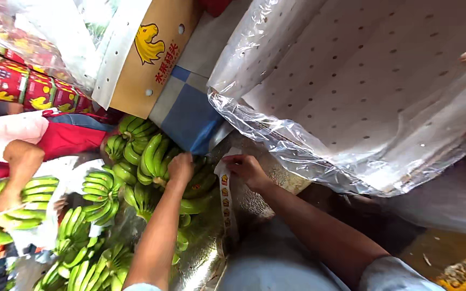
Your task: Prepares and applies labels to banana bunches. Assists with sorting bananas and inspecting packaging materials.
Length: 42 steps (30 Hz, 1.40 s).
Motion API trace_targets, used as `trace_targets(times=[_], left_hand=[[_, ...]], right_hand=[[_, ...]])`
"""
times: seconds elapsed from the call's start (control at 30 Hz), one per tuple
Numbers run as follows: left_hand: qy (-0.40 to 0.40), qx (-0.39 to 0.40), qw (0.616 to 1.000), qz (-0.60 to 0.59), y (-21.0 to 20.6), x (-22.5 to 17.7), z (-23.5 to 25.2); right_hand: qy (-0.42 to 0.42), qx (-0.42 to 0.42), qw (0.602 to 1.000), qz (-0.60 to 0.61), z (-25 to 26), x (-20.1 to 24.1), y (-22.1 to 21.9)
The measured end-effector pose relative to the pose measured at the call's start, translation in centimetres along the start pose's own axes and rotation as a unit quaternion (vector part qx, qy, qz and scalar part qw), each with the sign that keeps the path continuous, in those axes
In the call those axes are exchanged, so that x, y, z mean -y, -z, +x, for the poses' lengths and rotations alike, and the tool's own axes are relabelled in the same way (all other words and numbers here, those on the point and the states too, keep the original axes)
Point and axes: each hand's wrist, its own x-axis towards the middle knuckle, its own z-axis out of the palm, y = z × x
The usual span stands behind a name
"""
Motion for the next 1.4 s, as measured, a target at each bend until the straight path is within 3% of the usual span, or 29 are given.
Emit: trace_targets(times=[0.1, 0.17, 0.27, 0.37, 0.5, 0.67, 0.77, 0.9, 1.03, 1.2, 1.23, 1.3, 1.33, 1.4], left_hand=[[-0.215, -0.034, 0.960, -0.178, -0.5, -0.7, -3.3], [-0.303, -0.054, 0.940, -0.148, -1.4, -1.6, -5.1], [-0.371, -0.205, 0.904, -0.059, -3.6, -1.5, -5.6], [-0.393, -0.315, 0.863, -0.040, -5.1, -0.7, -5.3], [-0.357, -0.259, 0.893, -0.095, -5.4, -0.2, -6.2], [-0.394, -0.343, 0.850, -0.064, -6.6, 0.5, -6.1], [-0.332, -0.301, 0.879, -0.163, -4.9, 0.9, -6.1], [-0.048, -0.145, 0.968, -0.198, 0.6, 2.6, -2.7], [0.119, -0.081, 0.981, -0.130, 1.1, 5.1, 3.4], [0.212, -0.052, 0.974, -0.066, -0.7, 3.9, 5.0], [0.213, -0.048, 0.975, -0.048, -0.7, 3.4, 4.8], [0.209, -0.025, 0.978, 0.010, -1.0, 2.9, 4.7], [0.208, -0.006, 0.977, 0.050, -1.1, 2.7, 4.7], [0.194, 0.023, 0.973, 0.120, -0.7, 2.3, 4.4]], right_hand=[[-0.026, 0.005, 0.999, 0.043, 0.0, 0.0, -0.3], [-0.040, 0.011, 0.996, 0.078, 0.0, 0.1, -0.8], [-0.054, 0.017, 0.992, 0.109, -0.2, 0.2, -1.8], [-0.058, 0.018, 0.990, 0.126, -0.2, 0.3, -2.2], [-0.050, 0.039, 0.992, 0.110, -0.8, 0.4, -3.0], [-0.056, 0.024, 0.992, 0.107, -0.8, -0.2, -3.1], [-0.046, -0.038, 0.993, 0.099, 0.2, -0.7, -1.9], [-0.058, -0.081, 0.992, 0.082, 0.9, -0.2, -0.3], [-0.032, -0.035, 0.998, 0.045, 0.7, 0.0, -0.3], [0.055, -0.017, 0.998, -0.010, -0.3, 0.0, -0.2], [0.029, -0.012, 0.999, -0.041, -1.8, 2.6, 0.1], [-0.141, 0.035, 0.987, -0.074, -5.4, 10.9, 0.7], [-0.174, 0.030, 0.981, -0.076, -5.7, 11.9, 0.6], [-0.085, -0.009, 0.996, -0.027, -3.3, 5.7, -0.1]])
